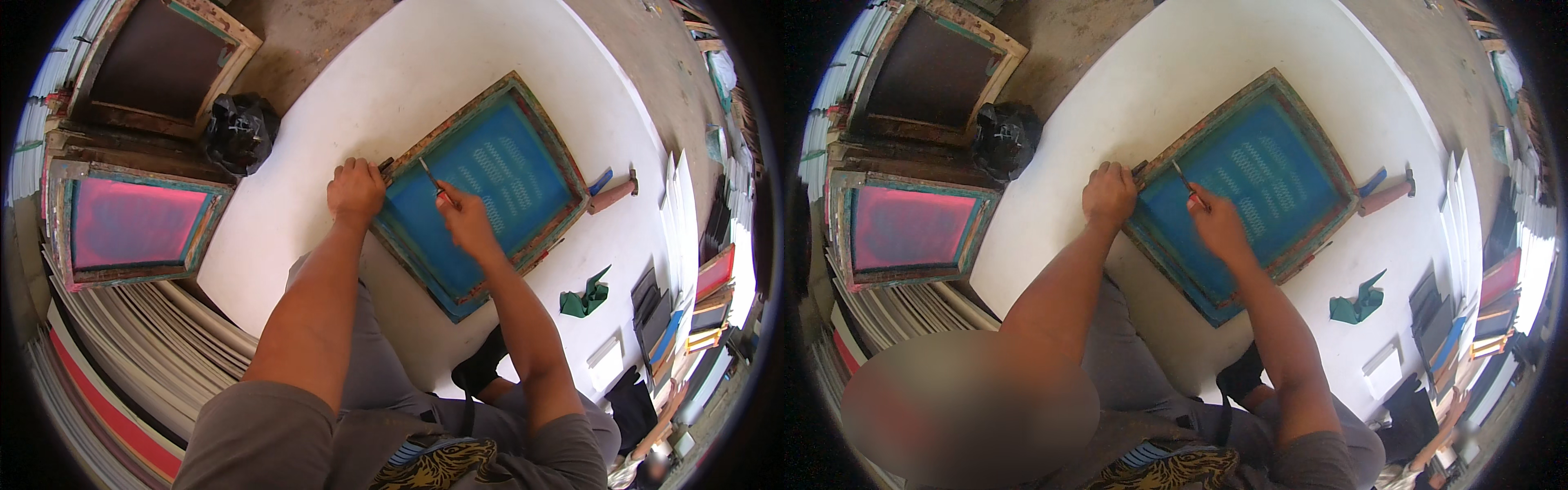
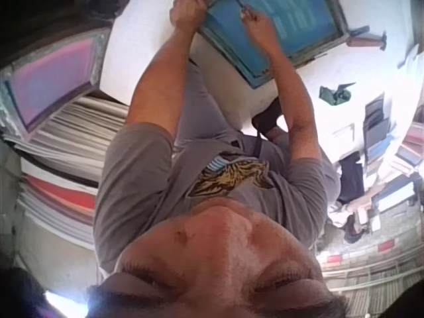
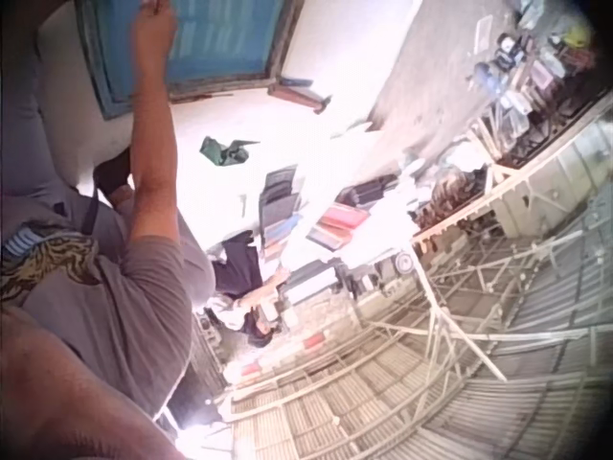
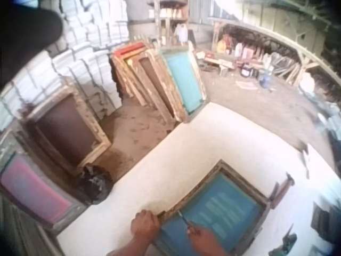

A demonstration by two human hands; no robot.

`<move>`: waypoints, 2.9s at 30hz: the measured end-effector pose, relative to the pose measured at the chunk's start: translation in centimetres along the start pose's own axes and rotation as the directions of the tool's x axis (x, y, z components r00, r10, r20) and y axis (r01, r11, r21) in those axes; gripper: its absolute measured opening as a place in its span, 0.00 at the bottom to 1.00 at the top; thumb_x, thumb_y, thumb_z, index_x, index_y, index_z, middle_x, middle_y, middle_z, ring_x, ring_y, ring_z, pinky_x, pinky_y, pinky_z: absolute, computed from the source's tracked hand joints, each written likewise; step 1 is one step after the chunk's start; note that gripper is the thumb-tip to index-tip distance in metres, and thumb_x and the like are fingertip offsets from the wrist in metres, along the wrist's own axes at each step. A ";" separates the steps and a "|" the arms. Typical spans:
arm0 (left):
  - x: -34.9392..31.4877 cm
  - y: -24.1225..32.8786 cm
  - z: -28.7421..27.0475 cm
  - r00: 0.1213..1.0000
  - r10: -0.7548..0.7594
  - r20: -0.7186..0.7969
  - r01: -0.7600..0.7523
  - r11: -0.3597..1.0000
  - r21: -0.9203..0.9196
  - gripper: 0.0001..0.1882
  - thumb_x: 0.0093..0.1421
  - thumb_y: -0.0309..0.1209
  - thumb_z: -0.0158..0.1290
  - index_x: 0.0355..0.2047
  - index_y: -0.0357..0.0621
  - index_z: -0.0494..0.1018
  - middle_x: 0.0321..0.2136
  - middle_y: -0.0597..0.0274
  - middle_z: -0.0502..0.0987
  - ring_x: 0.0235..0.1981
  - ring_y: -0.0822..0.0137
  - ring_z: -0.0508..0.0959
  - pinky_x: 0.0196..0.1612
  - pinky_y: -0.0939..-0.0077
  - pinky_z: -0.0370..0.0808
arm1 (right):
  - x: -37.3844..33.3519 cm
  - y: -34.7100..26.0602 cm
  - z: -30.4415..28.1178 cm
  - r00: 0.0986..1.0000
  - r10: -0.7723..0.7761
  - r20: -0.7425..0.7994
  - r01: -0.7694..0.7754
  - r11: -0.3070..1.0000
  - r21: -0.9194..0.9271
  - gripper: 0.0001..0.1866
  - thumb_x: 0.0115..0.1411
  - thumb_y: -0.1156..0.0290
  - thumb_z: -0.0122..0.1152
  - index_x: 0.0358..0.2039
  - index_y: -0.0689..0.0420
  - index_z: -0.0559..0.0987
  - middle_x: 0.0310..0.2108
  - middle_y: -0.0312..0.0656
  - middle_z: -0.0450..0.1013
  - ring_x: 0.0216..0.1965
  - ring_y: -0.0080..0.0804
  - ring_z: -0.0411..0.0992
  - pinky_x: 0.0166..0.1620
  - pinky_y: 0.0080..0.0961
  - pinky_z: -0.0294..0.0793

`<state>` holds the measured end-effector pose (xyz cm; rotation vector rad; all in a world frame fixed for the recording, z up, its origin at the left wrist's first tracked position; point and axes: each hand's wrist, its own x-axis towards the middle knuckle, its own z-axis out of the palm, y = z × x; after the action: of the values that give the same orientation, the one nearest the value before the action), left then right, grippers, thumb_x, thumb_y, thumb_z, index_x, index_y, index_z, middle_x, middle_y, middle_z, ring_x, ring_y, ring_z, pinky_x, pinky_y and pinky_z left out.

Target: The person sits on the floor and uses a screwdriver and pliers to remove staples and debris from the frame of a pink screen. They then place the screen aside and pick up a blue screen, continuing to scrape and remove staples from its frame using the same tools.

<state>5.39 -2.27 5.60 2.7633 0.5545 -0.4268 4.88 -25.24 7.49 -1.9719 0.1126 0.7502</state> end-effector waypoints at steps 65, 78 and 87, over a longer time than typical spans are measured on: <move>0.3 0.1 0.1 1.000 -0.008 0.029 0.007 1.000 0.010 0.20 0.74 0.43 0.40 0.43 0.43 0.78 0.48 0.55 0.79 0.51 0.52 0.78 0.52 0.54 0.79 | 0.7 2.8 2.1 0.886 -0.376 -0.271 0.355 0.926 -0.126 0.24 0.70 0.64 0.61 0.66 0.54 0.76 0.22 0.35 0.73 0.17 0.23 0.70 0.21 0.23 0.65; -0.2 0.8 -1.4 0.997 -0.054 0.051 0.055 0.998 -0.031 0.31 0.72 0.60 0.42 0.40 0.43 0.78 0.44 0.54 0.78 0.50 0.51 0.78 0.53 0.54 0.77 | -1.8 -1.5 -2.0 0.950 -0.226 -0.217 0.176 0.957 -0.230 0.24 0.70 0.62 0.59 0.65 0.49 0.77 0.39 0.46 0.84 0.39 0.42 0.83 0.42 0.37 0.80; 0.0 0.5 -1.0 0.998 -0.060 0.037 0.062 0.996 -0.060 0.32 0.71 0.60 0.43 0.39 0.41 0.78 0.43 0.53 0.79 0.51 0.51 0.78 0.52 0.53 0.77 | -1.8 -3.0 -1.4 0.964 -0.138 -0.227 0.076 0.962 -0.264 0.19 0.70 0.61 0.58 0.60 0.45 0.80 0.42 0.49 0.83 0.43 0.50 0.82 0.47 0.40 0.79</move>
<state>5.81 -2.44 6.61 2.6815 0.6343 -0.4631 5.24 -25.30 11.21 -2.2903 0.0566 0.4661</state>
